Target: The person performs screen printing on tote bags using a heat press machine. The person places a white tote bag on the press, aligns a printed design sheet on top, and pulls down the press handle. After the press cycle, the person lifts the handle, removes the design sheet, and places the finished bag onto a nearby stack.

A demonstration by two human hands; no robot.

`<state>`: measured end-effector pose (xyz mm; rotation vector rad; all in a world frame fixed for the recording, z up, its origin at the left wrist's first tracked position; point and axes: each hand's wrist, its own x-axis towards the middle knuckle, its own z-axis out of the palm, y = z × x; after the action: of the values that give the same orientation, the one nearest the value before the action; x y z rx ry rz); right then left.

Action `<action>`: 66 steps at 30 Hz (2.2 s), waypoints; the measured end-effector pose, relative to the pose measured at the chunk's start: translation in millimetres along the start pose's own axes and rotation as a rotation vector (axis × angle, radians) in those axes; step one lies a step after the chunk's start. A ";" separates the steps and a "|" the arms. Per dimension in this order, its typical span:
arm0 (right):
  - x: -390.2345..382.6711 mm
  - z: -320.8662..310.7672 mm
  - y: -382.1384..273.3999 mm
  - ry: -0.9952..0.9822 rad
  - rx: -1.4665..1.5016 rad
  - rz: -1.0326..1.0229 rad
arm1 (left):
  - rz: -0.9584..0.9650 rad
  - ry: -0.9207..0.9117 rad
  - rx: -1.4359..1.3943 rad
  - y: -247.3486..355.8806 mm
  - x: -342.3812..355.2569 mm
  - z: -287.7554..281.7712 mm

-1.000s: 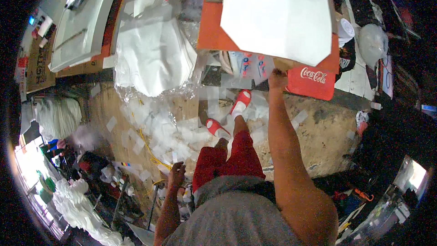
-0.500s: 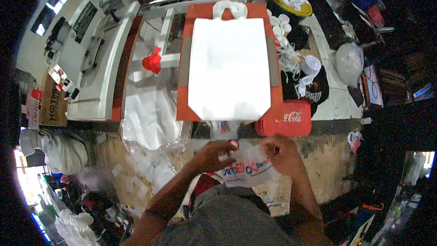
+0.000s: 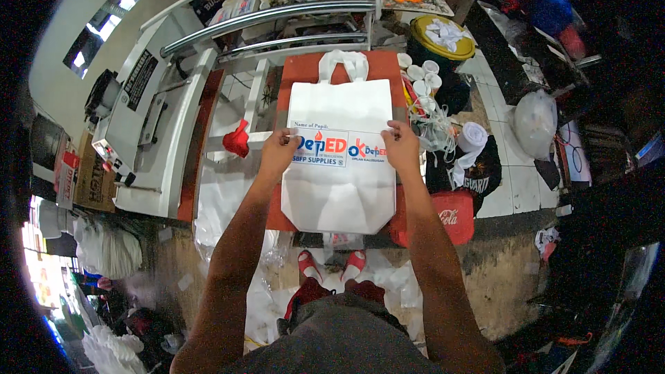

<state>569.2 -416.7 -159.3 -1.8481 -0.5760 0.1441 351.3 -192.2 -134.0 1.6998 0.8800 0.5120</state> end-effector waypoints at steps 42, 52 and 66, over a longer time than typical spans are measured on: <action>-84.3 37.0 -16.5 -0.221 -0.745 -0.421 | 0.696 0.043 0.843 -36.1 -48.1 18.1; -84.7 37.7 -16.7 -0.183 -0.736 -0.422 | 0.724 0.039 0.828 -33.4 -50.5 15.7; -85.8 37.8 -19.3 -0.201 -0.749 -0.401 | 0.639 -0.013 0.876 -33.9 -50.2 14.3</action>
<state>474.1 -418.5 -170.4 -2.3934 -1.2530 -0.1845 319.9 -235.6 -165.6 2.8188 0.5498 0.5659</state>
